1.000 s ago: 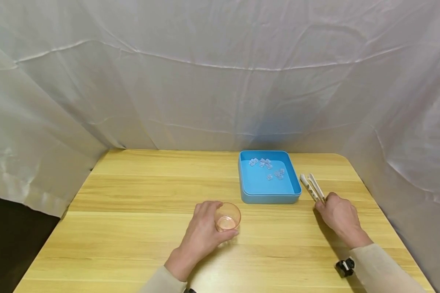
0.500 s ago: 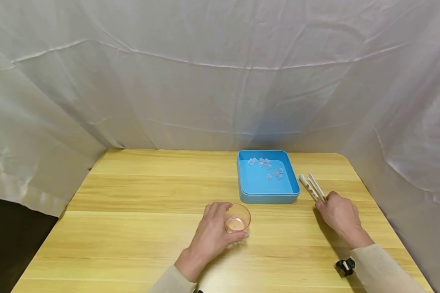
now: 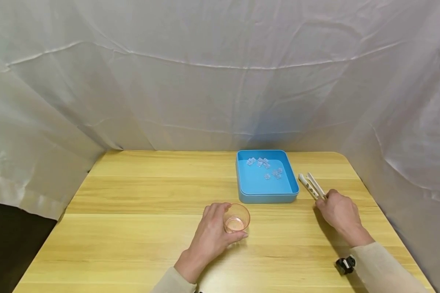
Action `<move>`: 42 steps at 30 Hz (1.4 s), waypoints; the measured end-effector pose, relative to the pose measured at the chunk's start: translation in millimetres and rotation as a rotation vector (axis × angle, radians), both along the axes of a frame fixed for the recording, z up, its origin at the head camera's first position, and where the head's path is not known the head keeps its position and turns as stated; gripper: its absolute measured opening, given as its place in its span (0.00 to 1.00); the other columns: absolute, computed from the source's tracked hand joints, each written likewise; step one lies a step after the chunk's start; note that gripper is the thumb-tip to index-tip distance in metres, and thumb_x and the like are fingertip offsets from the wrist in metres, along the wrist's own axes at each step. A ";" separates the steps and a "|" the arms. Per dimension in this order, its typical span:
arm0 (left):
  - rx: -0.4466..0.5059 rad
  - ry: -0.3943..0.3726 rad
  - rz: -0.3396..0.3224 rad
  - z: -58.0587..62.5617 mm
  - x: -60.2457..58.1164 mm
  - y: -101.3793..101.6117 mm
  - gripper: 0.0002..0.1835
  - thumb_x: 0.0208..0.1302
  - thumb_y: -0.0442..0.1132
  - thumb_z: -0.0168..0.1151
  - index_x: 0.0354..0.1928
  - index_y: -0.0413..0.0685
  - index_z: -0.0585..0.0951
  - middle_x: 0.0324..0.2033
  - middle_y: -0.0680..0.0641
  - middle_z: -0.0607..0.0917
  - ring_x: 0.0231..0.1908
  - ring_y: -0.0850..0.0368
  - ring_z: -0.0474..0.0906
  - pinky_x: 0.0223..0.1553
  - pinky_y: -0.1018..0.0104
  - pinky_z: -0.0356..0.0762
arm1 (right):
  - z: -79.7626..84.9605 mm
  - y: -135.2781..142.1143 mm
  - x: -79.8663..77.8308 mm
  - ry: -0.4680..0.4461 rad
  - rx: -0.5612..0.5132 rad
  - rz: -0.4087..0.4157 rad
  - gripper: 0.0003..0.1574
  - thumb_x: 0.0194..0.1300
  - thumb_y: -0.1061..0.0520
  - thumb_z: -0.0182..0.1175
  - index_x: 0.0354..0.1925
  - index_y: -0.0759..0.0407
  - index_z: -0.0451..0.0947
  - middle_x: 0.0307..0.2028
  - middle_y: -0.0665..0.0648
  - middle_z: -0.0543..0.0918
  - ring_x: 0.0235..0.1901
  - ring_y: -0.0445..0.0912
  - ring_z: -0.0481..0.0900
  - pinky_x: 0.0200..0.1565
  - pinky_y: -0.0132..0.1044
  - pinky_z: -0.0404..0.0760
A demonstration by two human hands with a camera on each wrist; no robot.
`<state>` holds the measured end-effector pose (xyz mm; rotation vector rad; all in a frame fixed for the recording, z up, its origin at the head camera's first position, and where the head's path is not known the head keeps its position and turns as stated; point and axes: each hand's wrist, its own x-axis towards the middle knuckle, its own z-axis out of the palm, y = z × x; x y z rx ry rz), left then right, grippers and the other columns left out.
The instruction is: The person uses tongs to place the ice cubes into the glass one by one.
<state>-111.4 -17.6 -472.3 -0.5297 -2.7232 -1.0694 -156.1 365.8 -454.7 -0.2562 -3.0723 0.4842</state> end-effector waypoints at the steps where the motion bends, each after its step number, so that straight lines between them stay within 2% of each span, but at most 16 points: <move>1: 0.002 0.002 0.001 -0.3 0.1 -0.1 0.47 0.47 0.59 0.85 0.65 0.42 0.77 0.56 0.45 0.82 0.57 0.50 0.75 0.60 0.54 0.80 | -0.1 -0.8 0.0 0.000 0.000 -0.004 0.22 0.73 0.49 0.55 0.38 0.71 0.73 0.22 0.61 0.75 0.21 0.54 0.72 0.22 0.45 0.68; 10: 0.004 -0.018 0.001 -0.9 -0.3 -0.2 0.47 0.47 0.60 0.84 0.65 0.42 0.77 0.56 0.45 0.82 0.58 0.50 0.75 0.61 0.54 0.80 | 1.3 -6.4 -1.4 0.033 0.010 -0.009 0.22 0.75 0.49 0.50 0.34 0.68 0.67 0.20 0.60 0.70 0.19 0.53 0.70 0.19 0.45 0.67; 16: 0.009 -0.017 0.000 -1.8 -0.6 -0.2 0.48 0.48 0.60 0.84 0.66 0.42 0.76 0.55 0.45 0.82 0.57 0.50 0.75 0.60 0.54 0.80 | 4.9 -10.0 -2.0 0.024 0.043 -0.052 0.21 0.74 0.48 0.49 0.34 0.66 0.66 0.20 0.61 0.72 0.19 0.55 0.70 0.17 0.47 0.66; 26: 0.007 0.005 0.000 -3.3 -1.2 -0.8 0.46 0.48 0.59 0.85 0.64 0.41 0.77 0.54 0.45 0.82 0.56 0.50 0.75 0.59 0.54 0.80 | 6.4 -11.6 -2.4 0.036 0.044 -0.062 0.21 0.72 0.48 0.51 0.33 0.65 0.68 0.22 0.61 0.72 0.20 0.54 0.70 0.18 0.46 0.66; 34: 0.001 0.008 0.003 -3.3 -1.2 -0.5 0.46 0.48 0.59 0.85 0.64 0.41 0.77 0.54 0.45 0.82 0.56 0.50 0.75 0.59 0.55 0.80 | 6.3 -13.6 -2.8 0.067 0.046 -0.038 0.22 0.74 0.49 0.48 0.29 0.65 0.67 0.19 0.59 0.70 0.18 0.53 0.69 0.17 0.45 0.65; 42: -0.001 0.017 0.001 -3.3 -1.0 -0.4 0.46 0.48 0.58 0.85 0.64 0.41 0.78 0.54 0.45 0.82 0.55 0.51 0.75 0.58 0.55 0.80 | 18.7 -9.4 -3.9 0.049 0.047 -0.006 0.23 0.75 0.47 0.48 0.30 0.64 0.67 0.19 0.59 0.70 0.18 0.52 0.68 0.16 0.45 0.65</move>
